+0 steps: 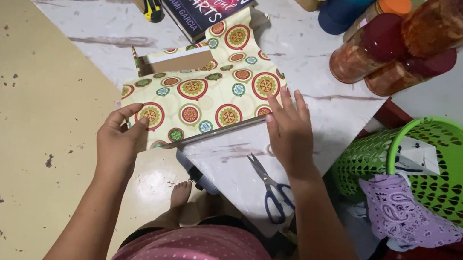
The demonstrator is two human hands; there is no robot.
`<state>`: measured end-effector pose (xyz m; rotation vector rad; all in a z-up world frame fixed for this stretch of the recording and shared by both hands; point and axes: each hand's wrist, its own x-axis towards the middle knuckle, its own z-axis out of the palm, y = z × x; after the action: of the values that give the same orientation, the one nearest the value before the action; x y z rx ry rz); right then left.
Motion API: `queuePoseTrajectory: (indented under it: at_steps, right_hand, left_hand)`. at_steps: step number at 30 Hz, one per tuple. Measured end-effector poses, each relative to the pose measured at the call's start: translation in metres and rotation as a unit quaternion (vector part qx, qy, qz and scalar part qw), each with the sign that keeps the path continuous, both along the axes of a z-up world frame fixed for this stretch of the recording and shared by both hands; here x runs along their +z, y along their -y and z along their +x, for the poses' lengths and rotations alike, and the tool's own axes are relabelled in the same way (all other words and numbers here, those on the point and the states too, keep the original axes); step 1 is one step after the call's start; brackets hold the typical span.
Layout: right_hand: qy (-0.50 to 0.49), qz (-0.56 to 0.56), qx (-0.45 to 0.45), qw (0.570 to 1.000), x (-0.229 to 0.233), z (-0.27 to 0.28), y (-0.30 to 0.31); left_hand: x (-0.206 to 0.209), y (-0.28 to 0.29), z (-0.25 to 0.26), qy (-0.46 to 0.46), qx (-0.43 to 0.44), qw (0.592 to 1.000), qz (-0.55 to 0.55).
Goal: Wrapping a cardboard box with decorative patterned paper using scissors and tape.
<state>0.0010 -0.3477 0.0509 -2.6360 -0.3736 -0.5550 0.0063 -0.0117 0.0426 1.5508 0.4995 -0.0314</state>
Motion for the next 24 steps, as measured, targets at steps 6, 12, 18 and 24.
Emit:
queuePoseTrajectory:
  at_steps: [6, 12, 18, 24]
  right_hand:
    - [-0.032, -0.026, -0.038, 0.998, -0.003, -0.002, 0.000]
    - [-0.056, -0.055, -0.049, 0.996, -0.003, -0.001, 0.000]
    - [-0.048, -0.036, -0.033, 0.998, -0.016, -0.003, -0.002]
    - [0.009, -0.095, -0.069, 0.993, -0.001, -0.008, -0.033]
  left_hand:
    - [-0.021, -0.002, -0.004, 0.112, -0.044, 0.980, 0.157]
    - [0.001, 0.006, -0.001, 0.057, -0.040, 0.995, 0.075]
    - [-0.035, -0.015, -0.004, 0.151, -0.099, 0.979, 0.093]
    - [0.013, -0.012, -0.017, 0.131, -0.145, 0.981, -0.004]
